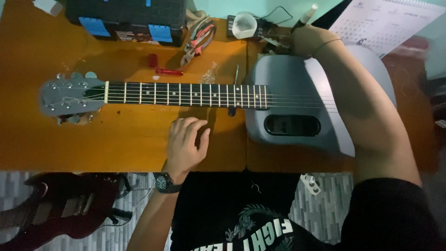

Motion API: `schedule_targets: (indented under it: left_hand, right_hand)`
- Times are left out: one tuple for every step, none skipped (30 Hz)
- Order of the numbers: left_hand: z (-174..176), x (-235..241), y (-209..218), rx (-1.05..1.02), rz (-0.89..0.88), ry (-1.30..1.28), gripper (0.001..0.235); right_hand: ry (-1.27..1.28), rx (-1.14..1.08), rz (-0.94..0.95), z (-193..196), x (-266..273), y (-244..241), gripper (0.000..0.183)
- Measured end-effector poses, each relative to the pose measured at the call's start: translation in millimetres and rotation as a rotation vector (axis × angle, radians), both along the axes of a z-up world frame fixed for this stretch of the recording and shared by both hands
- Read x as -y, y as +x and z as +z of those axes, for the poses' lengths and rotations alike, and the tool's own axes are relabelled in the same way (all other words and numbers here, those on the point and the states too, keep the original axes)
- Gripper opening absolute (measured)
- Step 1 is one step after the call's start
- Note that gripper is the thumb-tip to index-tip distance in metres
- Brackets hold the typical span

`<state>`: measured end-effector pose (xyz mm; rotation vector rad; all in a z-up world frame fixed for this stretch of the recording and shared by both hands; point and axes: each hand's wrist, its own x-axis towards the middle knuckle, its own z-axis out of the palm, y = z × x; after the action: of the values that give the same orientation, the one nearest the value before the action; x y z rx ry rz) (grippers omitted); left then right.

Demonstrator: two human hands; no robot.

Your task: The person installs a new string on a silver acoustic guitar. They thread the string through the bridge, wind it onto the tuning peg, trim the excess with a red tool, and wipe the fretboard and body with a cloth.

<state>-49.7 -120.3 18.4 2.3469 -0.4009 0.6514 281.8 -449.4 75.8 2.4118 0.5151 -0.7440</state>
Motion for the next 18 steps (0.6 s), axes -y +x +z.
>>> schedule_targets:
  left_hand:
    - [-1.6, 1.4, -0.5, -0.004, -0.007, 0.022, 0.026]
    - [-2.7, 2.4, -1.5, -0.009, -0.015, 0.044, 0.025]
    - [-3.5, 3.0, -1.8, -0.005, -0.019, 0.047, 0.025]
    - [-4.0, 3.1, -2.5, -0.001, -0.007, 0.038, 0.025]
    - [-4.3, 2.8, -3.5, 0.001, 0.004, 0.03, 0.024]
    - [-3.6, 3.4, -1.9, 0.004, 0.001, 0.033, 0.024]
    - [-2.7, 3.6, -1.3, -0.038, -0.003, 0.04, 0.024]
    - [-1.8, 3.5, -1.0, -0.08, -0.006, 0.047, 0.024]
    - [-2.7, 3.9, -1.1, -0.08, -0.006, 0.049, 0.024]
    - [-3.6, 4.1, -1.3, -0.076, -0.002, 0.047, 0.023]
    - [-4.6, 4.6, -1.0, -0.07, 0.0, 0.045, 0.023]
    - [-5.9, 4.3, -1.1, -0.069, 0.0, 0.047, 0.023]
    - [-7.0, 3.9, -1.1, -0.081, 0.004, 0.055, 0.023]
    - [-7.8, 3.4, -1.3, -0.093, 0.008, 0.063, 0.024]
    - [-6.5, 3.2, -1.4, -0.087, 0.008, 0.064, 0.024]
    - [-5.0, 2.9, -1.6, -0.111, 0.007, 0.056, 0.024]
    - [-3.7, 2.9, -2.6, -0.138, 0.003, 0.049, 0.025]
    - [-3.3, 3.1, -2.8, -0.135, 0.003, 0.05, 0.025]
  right_hand:
    - [-0.013, 0.001, 0.084, -5.2, 2.2, 4.0, 0.018]
    - [-0.026, 0.001, 0.167, -10.0, 4.2, 7.6, 0.015]
    - [-0.023, 0.005, 0.163, -9.1, 4.0, 3.3, 0.015]
    - [-0.287, 0.285, 0.634, -8.1, 3.5, -1.2, 0.041]
    - [-0.55, 0.575, 1.096, -7.4, 2.3, -5.8, 0.081]
    - [-0.549, 0.577, 1.091, -9.3, 1.4, -2.2, 0.081]
    - [-0.217, 0.415, 0.763, -11.1, -1.0, 1.7, 0.078]
    - [0.109, 0.247, 0.425, -13.0, -3.7, 5.3, 0.079]
    - [0.111, 0.247, 0.425, -2.7, -11.3, -1.9, 0.079]
    - [0.149, 0.189, 0.263, 7.5, -18.8, -9.3, 0.041]
    - [0.186, 0.131, 0.1, 18.5, -25.9, -16.6, 0.042]
    - [0.187, 0.133, 0.099, 4.0, -21.7, -4.9, 0.042]
    - [0.016, 0.092, 0.3, -10.2, -17.8, 6.9, 0.037]
    - [-0.158, 0.049, 0.499, -24.0, -14.0, 18.5, 0.033]
    - [-0.158, 0.056, 0.499, -23.4, -10.8, 17.9, 0.033]
    - [0.048, 0.075, 0.373, -22.7, -7.6, 17.2, 0.031]
    - [0.254, 0.09, 0.243, -23.0, -3.7, 15.2, 0.034]
    - [0.255, 0.094, 0.243, -3.1, -13.0, 2.9, 0.034]
